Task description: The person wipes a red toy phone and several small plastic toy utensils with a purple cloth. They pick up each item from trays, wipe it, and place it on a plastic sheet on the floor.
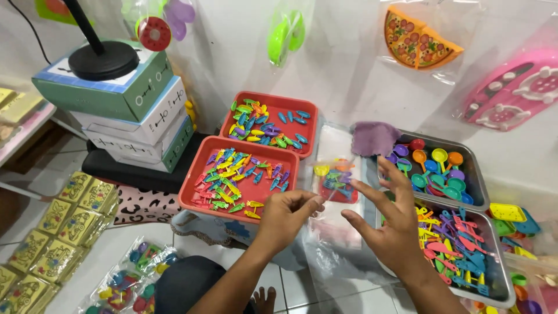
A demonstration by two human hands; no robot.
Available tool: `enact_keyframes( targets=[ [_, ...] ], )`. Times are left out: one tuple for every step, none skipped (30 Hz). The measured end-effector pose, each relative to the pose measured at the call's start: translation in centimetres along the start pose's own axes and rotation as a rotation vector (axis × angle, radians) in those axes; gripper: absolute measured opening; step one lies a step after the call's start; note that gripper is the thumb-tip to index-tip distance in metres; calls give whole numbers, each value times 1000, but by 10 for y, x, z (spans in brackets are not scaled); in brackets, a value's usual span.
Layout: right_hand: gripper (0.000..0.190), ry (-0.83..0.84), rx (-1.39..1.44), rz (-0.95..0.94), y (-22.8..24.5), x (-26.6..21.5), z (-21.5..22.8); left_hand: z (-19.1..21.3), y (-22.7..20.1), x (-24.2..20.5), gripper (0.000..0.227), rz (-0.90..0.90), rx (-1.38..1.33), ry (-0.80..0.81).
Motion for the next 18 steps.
enact_keyframes(
  targets=[
    [55, 15, -23, -3, -2, 0, -4, -4, -4, 0, 15, -56, -2, 44],
    [60, 30, -45, -7, -4, -1, -7, -9, -8, -1, 12, -112, -4, 88],
    [60, 29, -48, -5, -3, 1, -7, -9, -12, -2, 12, -116, -6, 89],
    [57, 37, -40, -12, -3, 2, -8, -10, -15, -4, 13, -106, 9, 101],
    [55, 48, -32, -21, -3, 3, -9, -11, -17, -6, 15, -94, 24, 112],
    [55, 49, -34, -20, -1, 3, -8, -12, -16, -5, 15, -95, 21, 112],
    [48, 51, -32, -29, -1, 4, -8, -12, -16, -5, 14, -112, 26, 108],
    [42, 53, -30, -38, -1, 4, -7, -12, -16, -5, 15, -128, 31, 103],
    [42, 53, -31, -36, -1, 4, -7, -12, -17, -6, 15, -129, 29, 102],
    [36, 55, -8, -42, -3, 4, -8, -12, -19, -6, 14, -136, 36, 95],
    [31, 55, 15, -48, -4, 4, -8, -12, -21, -7, 14, -144, 44, 90],
    [31, 54, 14, -47, -4, 4, -8, -12, -20, -6, 14, -145, 43, 90],
    [29, 54, 26, -46, -4, 4, -8, -13, -19, -6, 13, -147, 39, 100],
    [26, 53, 37, -46, -4, 4, -8, -14, -18, -5, 13, -149, 35, 110],
    [26, 53, 37, -46, -3, 3, -8, -14, -18, -6, 13, -149, 35, 110],
    [29, 20, 4, -37, -1, 2, -5, -13, -19, -6, 13, -153, 47, 97],
    [32, -14, -29, -26, 1, 2, -2, -12, -20, -5, 14, -158, 60, 83],
    [32, -15, -29, -24, 3, 1, -2, -12, -24, -6, 14, -160, 60, 82]
  ],
)
Point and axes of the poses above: each hand's wrist, its own x-axis towards the middle knuckle, its own z-axis out of the back of the hand, y = z × x, the point moved 9 cm from there along x, towards the middle knuckle, and after that the axes turned 1 degree about y, right-handed, at the moved point
